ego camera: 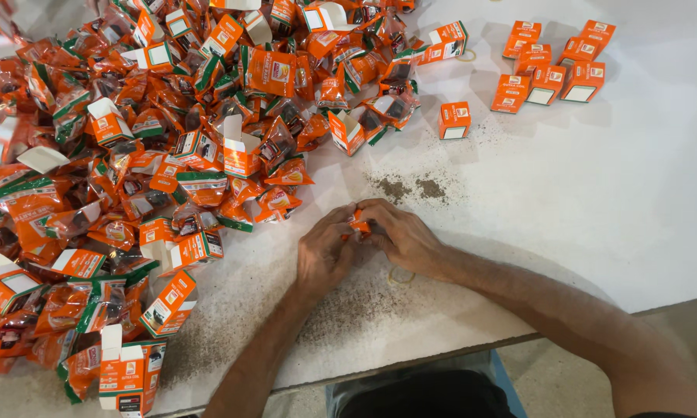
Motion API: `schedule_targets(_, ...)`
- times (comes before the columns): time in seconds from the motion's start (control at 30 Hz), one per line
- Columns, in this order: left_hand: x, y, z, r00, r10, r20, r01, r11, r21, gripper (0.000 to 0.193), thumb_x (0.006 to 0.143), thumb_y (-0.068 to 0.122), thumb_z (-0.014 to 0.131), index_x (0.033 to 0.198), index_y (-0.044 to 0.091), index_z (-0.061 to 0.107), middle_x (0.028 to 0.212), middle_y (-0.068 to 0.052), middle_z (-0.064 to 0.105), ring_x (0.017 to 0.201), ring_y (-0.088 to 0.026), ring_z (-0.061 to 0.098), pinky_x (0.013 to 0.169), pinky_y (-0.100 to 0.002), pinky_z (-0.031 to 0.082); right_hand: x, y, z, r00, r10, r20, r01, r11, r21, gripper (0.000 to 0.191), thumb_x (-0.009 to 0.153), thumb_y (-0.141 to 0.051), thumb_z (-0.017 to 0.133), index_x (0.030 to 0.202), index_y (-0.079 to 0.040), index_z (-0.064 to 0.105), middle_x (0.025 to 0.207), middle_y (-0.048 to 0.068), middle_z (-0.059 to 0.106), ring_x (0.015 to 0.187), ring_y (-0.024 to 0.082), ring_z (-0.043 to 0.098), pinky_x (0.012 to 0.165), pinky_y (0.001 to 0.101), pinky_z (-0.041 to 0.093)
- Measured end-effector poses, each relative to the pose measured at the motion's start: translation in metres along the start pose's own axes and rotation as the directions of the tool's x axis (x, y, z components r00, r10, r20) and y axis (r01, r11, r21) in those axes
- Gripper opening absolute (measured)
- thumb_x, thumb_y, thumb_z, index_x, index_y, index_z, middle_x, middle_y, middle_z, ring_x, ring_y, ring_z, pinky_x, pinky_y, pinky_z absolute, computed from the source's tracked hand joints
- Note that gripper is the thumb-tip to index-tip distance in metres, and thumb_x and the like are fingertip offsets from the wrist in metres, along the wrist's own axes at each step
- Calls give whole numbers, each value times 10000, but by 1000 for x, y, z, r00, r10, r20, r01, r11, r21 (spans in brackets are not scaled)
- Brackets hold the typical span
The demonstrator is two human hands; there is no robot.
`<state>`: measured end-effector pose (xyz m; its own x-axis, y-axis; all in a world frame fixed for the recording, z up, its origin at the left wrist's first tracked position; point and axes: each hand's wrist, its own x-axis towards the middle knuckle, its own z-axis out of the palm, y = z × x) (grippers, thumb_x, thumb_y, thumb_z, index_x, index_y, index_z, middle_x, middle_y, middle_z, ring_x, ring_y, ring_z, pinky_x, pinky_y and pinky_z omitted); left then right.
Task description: The person picks sealed plastic packets one at a time from a large pile on the table, places a packet into a small orange carton, folds the carton flaps closed, and sets the finished carton aside with other completed cartons, repeating the cycle.
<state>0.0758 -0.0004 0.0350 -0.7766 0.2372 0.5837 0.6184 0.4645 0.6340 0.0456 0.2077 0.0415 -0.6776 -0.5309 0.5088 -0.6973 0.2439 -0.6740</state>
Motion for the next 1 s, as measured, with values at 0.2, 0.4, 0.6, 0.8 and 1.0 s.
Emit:
schedule_targets(0.2, 2, 10, -10, 977, 145, 156, -163, 980, 111, 205, 870, 31, 742, 1056, -4, 664, 1477, -283, 527, 1393, -473, 500, 1105, -489, 489, -5, 2, 3, 1000, -7, 15, 8, 999, -47, 374, 837, 69, 654, 1170, -96, 607, 1378, 149, 566, 1121, 399, 680, 871, 435, 587)
schedule_targets(0.4, 7, 9, -9, 981, 192, 15, -189, 945, 267, 288, 876, 59, 722, 1147, 65, 623, 1416, -273, 578, 1309, -445, 554, 1059, -501, 491, 8, 10, -23, 982, 170, -78, -187, 896, -402, 370, 809, -4, 693, 1142, -159, 654, 1401, 154, 543, 1179, 396, 611, 954, 503, 512)
schedule_targets(0.6, 78, -42, 32, 998, -31, 61, -10, 817, 577, 612, 929, 221, 716, 1467, -17, 548, 810, -179, 666, 580, -353, 645, 503, -507, 504, 14, 29, -54, 944, -65, -324, -135, 819, -557, 493, 896, -129, 745, 1330, -68, 518, 1486, 287, 405, 1392, 492, 432, 1147, 564, 370)
schedule_targets(0.8, 124, -78, 45, 990, 136, -37, -95, 839, 535, 206, 927, 222, 682, 1020, 75, 572, 862, -185, 660, 689, -354, 668, 562, -481, 516, 5, 60, -31, 968, 157, -197, -130, 981, 143, 771, 946, -228, 753, 1522, -2, 294, 1526, 247, 406, 1422, 349, 446, 1139, 448, 427)
schedule_targets(1.0, 107, -56, 42, 987, -64, 148, 70, 997, -35, 234, 1032, 164, 581, 1232, 47, 553, 907, -162, 688, 794, -324, 715, 697, -456, 547, 2, 85, -26, 892, 452, 20, -398, 764, 507, 845, 933, -300, 755, 1575, 30, 315, 1361, 202, 577, 1200, 219, 566, 1035, 381, 502)
